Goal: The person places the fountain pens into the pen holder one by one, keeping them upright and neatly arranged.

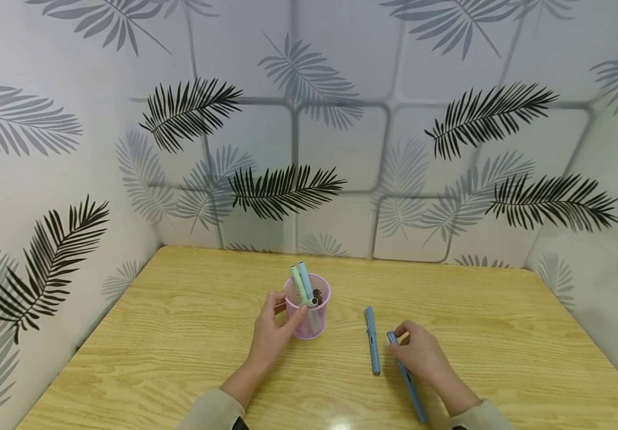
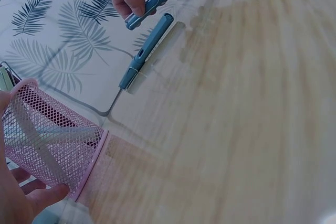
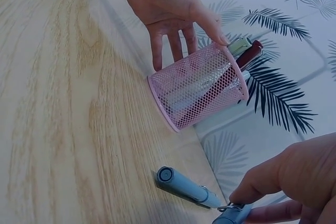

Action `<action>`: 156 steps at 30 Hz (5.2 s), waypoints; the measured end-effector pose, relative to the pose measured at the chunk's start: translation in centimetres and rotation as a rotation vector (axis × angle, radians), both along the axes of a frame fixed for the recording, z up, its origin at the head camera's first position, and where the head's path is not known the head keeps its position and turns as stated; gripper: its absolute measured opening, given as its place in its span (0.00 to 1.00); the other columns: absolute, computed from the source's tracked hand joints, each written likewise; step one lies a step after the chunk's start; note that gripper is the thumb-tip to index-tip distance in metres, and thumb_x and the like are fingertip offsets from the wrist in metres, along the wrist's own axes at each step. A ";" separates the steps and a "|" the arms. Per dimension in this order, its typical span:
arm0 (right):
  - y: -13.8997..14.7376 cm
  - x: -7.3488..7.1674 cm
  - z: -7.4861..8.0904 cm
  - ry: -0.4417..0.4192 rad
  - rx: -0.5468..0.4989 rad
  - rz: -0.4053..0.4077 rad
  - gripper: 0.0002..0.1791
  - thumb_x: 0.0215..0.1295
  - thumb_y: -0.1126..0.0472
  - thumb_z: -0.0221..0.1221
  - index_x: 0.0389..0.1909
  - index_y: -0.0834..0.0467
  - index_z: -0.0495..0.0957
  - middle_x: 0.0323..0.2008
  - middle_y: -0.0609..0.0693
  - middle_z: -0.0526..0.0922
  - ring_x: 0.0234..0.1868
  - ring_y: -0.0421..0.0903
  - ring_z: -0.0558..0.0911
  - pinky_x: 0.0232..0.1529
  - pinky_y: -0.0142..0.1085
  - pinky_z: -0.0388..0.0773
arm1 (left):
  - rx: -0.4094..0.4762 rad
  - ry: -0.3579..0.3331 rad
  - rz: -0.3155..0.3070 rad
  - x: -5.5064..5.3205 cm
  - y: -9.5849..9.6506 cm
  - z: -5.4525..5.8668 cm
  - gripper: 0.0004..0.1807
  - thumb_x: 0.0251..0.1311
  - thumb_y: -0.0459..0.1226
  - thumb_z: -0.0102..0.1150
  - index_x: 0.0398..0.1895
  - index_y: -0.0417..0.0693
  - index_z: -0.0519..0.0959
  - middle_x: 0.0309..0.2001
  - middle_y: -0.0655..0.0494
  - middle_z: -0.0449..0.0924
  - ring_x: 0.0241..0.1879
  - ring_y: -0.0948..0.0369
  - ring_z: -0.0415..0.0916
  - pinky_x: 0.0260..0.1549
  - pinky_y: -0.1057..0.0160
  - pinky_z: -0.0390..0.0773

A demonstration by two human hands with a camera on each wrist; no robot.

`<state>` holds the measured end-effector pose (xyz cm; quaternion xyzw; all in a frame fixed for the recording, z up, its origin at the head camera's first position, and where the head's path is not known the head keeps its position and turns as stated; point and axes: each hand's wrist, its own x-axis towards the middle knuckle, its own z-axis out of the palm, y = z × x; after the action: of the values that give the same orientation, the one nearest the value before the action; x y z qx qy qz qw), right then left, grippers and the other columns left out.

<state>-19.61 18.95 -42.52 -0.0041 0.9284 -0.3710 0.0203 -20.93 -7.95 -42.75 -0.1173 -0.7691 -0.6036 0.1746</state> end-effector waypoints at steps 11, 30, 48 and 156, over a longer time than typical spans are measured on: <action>0.1 0.0 0.4 0.025 -0.014 -0.023 0.15 0.55 0.66 0.58 0.44 0.67 0.72 0.31 0.57 0.78 0.22 0.45 0.76 0.18 0.36 0.74 | 0.009 -0.008 -0.009 0.1 0.0 0.0 0.22 0.59 0.37 0.60 0.51 0.34 0.67 0.53 0.36 0.70 0.52 0.40 0.69 0.47 0.40 0.72; -0.4 0.4 1.7 0.085 -0.153 -0.036 0.16 0.61 0.63 0.56 0.48 0.65 0.71 0.33 0.55 0.75 0.20 0.44 0.74 0.19 0.35 0.76 | 0.006 0.005 -0.002 0.0 0.0 0.0 0.22 0.59 0.36 0.61 0.51 0.34 0.67 0.52 0.35 0.70 0.52 0.40 0.70 0.47 0.40 0.72; -1.0 0.1 2.6 0.156 -0.280 -0.100 0.16 0.62 0.61 0.57 0.50 0.60 0.71 0.34 0.55 0.74 0.28 0.45 0.76 0.25 0.40 0.80 | -0.005 0.014 -0.006 -0.1 -0.1 -0.2 0.22 0.59 0.36 0.61 0.51 0.34 0.67 0.52 0.35 0.71 0.52 0.40 0.70 0.50 0.40 0.70; -9.0 -4.5 9.3 0.625 -0.735 0.043 0.15 0.61 0.72 0.57 0.47 0.72 0.67 0.36 0.62 0.73 0.33 0.50 0.75 0.26 0.31 0.80 | -0.004 -0.003 -0.016 -0.1 -0.2 -0.1 0.21 0.60 0.37 0.60 0.51 0.35 0.66 0.54 0.37 0.70 0.52 0.41 0.69 0.46 0.42 0.74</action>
<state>-24.07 9.99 -33.27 -0.1417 0.6972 -0.6549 -0.2549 -21.00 -8.13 -42.86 -0.1228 -0.7697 -0.6035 0.1682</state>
